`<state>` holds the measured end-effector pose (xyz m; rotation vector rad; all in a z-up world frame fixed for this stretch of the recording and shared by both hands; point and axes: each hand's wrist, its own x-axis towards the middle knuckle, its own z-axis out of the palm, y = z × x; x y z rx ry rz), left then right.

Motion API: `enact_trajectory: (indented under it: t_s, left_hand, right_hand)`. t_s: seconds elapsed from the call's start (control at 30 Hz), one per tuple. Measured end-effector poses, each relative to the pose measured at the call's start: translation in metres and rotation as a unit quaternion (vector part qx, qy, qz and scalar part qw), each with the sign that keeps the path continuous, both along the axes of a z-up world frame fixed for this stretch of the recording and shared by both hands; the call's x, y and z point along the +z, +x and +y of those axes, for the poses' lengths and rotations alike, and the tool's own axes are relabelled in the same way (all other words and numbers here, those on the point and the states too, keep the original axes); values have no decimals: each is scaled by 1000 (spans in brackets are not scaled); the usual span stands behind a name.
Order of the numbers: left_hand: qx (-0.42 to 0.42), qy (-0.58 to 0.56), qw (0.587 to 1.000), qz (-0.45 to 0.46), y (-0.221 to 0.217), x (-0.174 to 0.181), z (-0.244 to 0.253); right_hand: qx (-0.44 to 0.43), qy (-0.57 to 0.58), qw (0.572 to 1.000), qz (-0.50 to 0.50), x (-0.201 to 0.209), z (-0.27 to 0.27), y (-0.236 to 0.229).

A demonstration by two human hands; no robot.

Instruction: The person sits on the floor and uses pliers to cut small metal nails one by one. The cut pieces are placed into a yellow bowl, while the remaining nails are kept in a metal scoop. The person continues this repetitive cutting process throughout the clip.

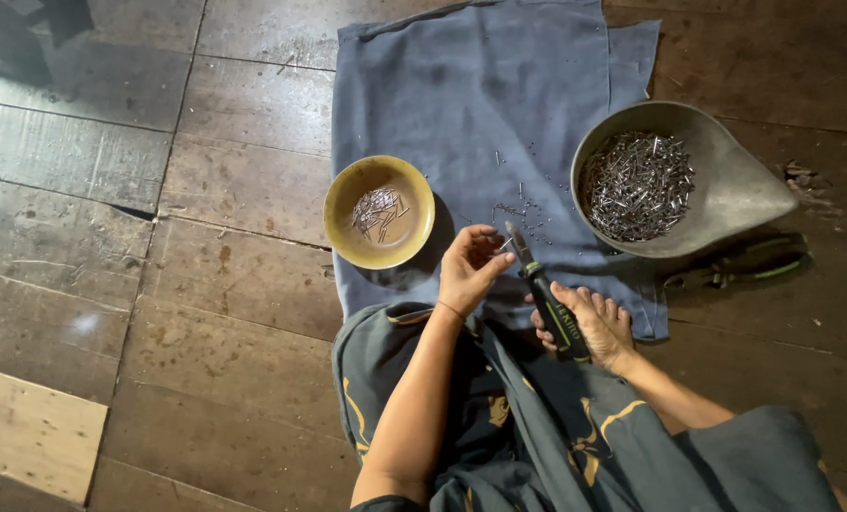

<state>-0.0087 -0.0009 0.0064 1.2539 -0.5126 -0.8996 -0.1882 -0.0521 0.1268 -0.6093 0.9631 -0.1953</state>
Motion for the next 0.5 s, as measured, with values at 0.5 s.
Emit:
enact_trajectory:
  t_s: [0.5]
  left_hand:
    - [86, 97, 986, -107, -15, 26, -8]
  right_hand:
    - [22, 8, 1000, -9, -22, -16, -6]
